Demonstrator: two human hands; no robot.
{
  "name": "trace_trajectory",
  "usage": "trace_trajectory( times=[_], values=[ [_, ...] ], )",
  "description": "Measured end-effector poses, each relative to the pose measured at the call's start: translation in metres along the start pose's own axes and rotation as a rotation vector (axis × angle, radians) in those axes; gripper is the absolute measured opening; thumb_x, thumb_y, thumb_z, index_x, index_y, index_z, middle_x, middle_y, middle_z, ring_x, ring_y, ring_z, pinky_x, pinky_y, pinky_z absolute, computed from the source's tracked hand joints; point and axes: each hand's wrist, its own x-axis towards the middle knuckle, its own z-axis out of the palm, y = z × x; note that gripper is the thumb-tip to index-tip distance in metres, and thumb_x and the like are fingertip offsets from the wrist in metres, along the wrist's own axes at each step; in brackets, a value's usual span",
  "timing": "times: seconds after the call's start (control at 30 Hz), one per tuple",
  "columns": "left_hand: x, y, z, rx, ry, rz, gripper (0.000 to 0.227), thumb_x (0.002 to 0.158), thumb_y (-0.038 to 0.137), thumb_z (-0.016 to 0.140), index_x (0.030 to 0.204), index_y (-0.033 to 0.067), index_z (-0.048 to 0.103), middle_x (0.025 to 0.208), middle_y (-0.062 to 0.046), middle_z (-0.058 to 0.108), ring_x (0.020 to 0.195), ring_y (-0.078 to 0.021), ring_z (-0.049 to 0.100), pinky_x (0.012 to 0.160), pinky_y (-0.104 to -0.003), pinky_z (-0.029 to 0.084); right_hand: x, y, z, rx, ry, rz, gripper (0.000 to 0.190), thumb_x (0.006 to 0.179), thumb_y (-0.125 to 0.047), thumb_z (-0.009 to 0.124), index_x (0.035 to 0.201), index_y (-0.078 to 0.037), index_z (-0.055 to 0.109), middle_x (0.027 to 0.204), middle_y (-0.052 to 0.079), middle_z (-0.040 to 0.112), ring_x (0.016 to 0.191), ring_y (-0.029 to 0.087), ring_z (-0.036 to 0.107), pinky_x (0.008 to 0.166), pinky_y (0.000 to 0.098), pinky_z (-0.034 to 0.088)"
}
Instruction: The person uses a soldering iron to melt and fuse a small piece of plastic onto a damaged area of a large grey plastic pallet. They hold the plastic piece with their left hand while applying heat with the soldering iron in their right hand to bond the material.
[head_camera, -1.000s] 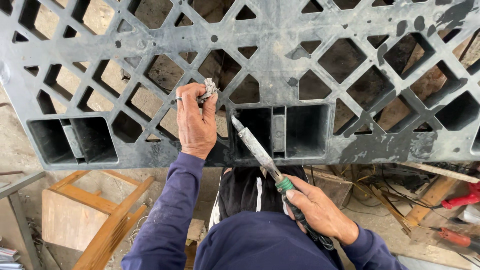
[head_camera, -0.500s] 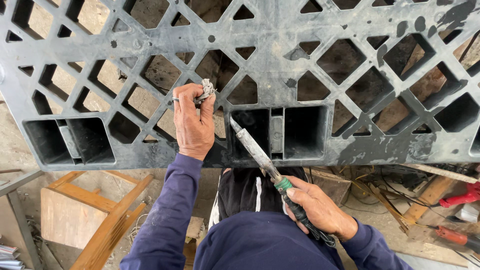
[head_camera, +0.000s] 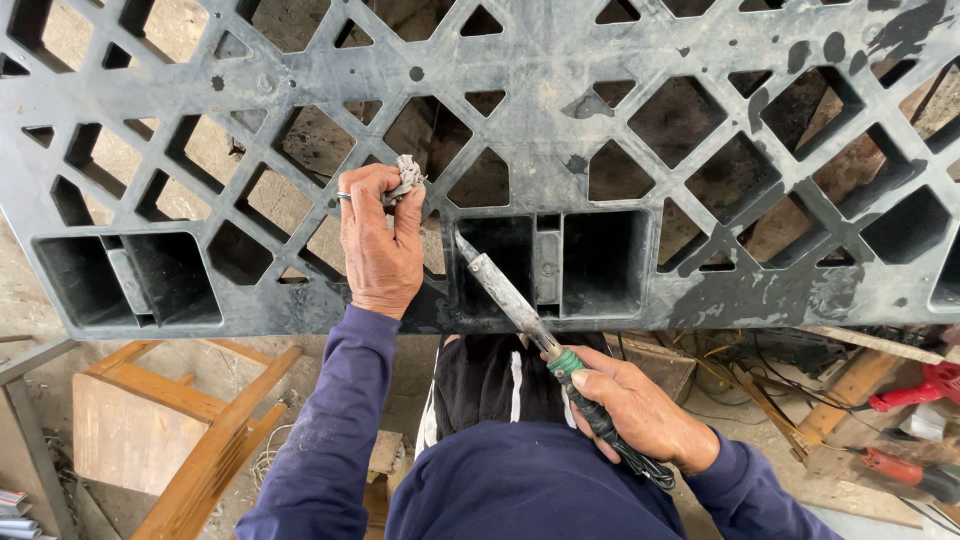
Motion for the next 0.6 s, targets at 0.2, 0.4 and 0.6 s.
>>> trace_trajectory(
  times=[0.2,0.4,0.6],
  values=[
    [0.000,-0.001,0.001,-0.011,-0.008,-0.009,0.024,0.106,0.008,0.071,0.116,0.0022,0.050,0.119,-0.013,0.055,0.107,-0.0289,0.058,0.093,-0.039,0.052,-0.006,-0.012,0.002,-0.016,0.003,0.039,0.057,0.097,-0.029,0.040,0.151,-0.012,0.046,0.062,0.006,0.059,0.035,0.012,0.047,0.036,0.0259,0.042],
    [0.000,0.001,-0.001,-0.021,-0.010,-0.017,0.024,0.106,0.008,0.071,0.116,0.0020,0.050,0.119,-0.013,0.056,0.106,-0.0292,0.058,0.093,-0.039,0.052,-0.013,-0.022,-0.006,0.002,0.009,0.096,0.051,0.099,-0.024,0.039,0.144,-0.006,0.051,0.064,0.008,0.060,0.035,0.014,0.049,0.035,0.0265,0.041],
    [0.001,0.002,-0.004,-0.001,-0.005,0.004,0.023,0.105,0.007,0.072,0.116,0.0021,0.052,0.119,-0.013,0.058,0.108,-0.0301,0.059,0.094,-0.040,0.051,-0.018,-0.030,-0.003,0.269,-0.139,0.072,0.054,0.101,-0.020,0.029,0.144,0.004,0.051,0.063,0.011,0.056,0.033,0.017,0.048,0.033,0.0285,0.043]
  ],
)
